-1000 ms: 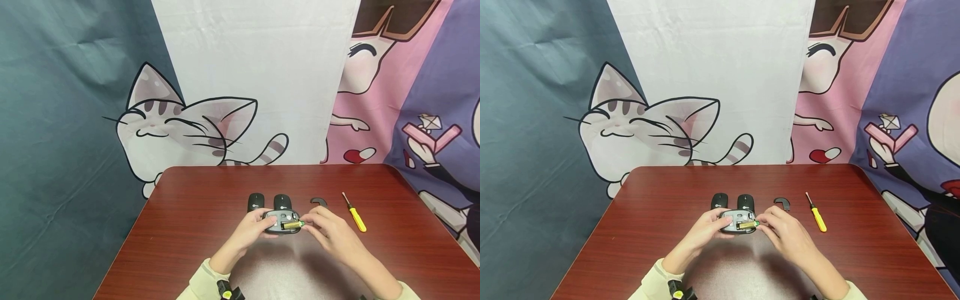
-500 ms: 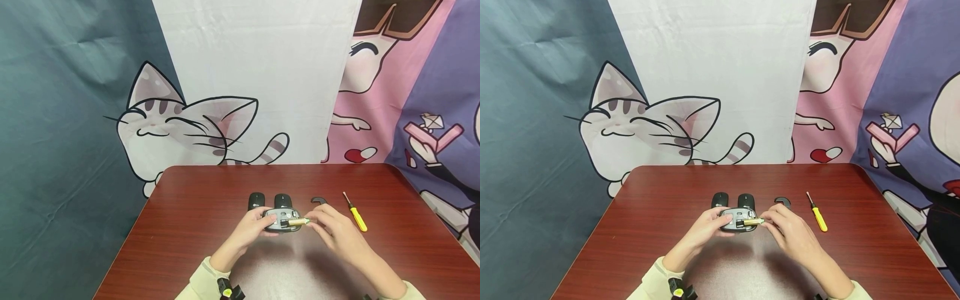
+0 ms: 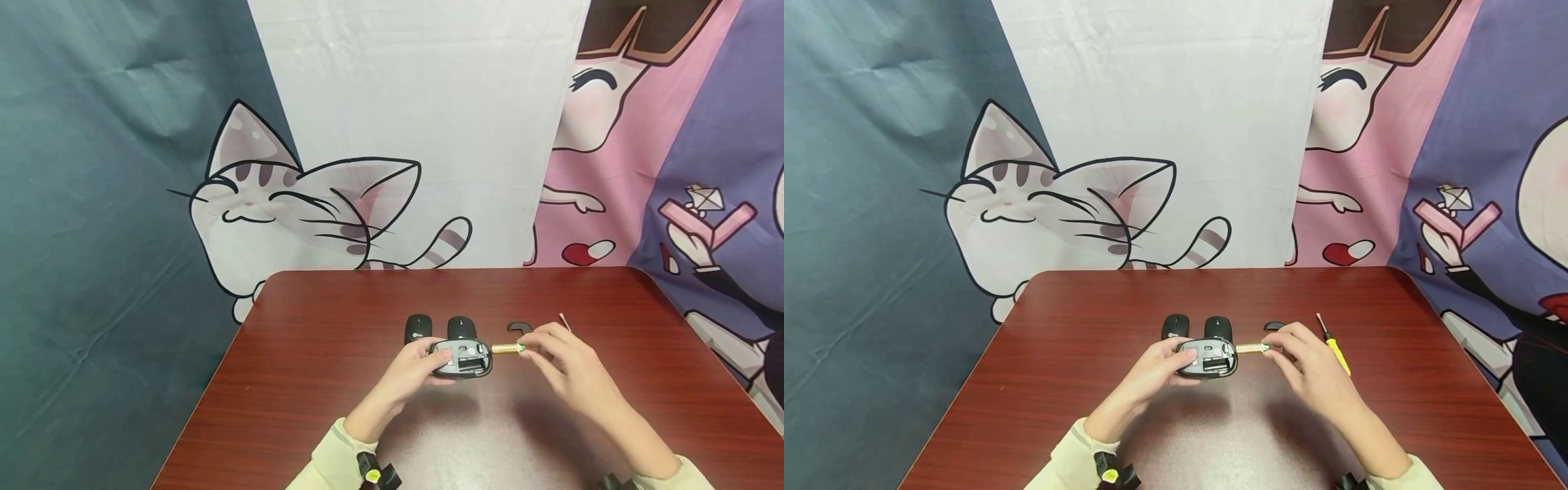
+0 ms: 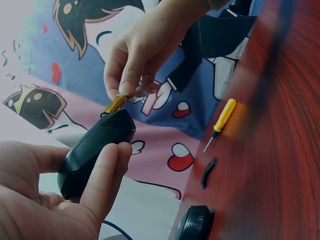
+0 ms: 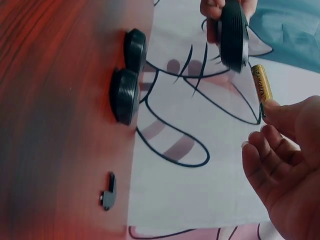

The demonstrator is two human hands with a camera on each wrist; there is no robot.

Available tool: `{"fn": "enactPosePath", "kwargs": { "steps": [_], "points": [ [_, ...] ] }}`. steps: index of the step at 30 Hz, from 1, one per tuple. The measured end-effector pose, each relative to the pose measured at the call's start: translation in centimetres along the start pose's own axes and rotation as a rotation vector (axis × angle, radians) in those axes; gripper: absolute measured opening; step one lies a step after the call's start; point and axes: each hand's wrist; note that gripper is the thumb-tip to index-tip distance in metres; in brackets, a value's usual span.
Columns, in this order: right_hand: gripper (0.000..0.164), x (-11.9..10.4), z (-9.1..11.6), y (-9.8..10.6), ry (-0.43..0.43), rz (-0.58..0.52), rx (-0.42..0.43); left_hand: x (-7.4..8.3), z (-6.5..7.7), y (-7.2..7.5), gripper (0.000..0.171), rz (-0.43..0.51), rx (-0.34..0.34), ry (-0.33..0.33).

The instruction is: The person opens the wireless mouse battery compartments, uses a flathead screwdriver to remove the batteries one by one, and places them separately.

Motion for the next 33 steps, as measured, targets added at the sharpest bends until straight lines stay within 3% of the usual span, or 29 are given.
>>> {"fn": "enactPosePath", "kwargs": {
  "steps": [2, 5, 20, 33],
  "points": [
    [0.034, 0.4, 0.0, 0.2, -0.034, 0.004, 0.001, -0.1, 0.0, -0.1, 0.037, 0.001, -0.003, 0.005],
    [0.037, 1.2, 0.1, 0.4, -0.058, 0.024, 0.008, -0.2, 0.0, -0.4, 0.038, -0.006, -0.012, 0.008],
    [0.031, 5.1, 1.2, 0.5, -0.192, 0.139, 0.008, -0.8, -0.7, -1.9, 0.036, -0.005, -0.010, 0.026],
    [0.024, 8.0, 2.3, 0.6, -0.213, 0.193, -0.015, -2.1, -1.5, -3.5, 0.035, 0.014, 0.007, 0.051]
  ]
}}
Point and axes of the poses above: each hand's wrist, its own z-axis away from the middle knuckle, its own y-axis out of the back of the hand, x = y × z, and after that the axes turned 8 degrees about x, right-handed
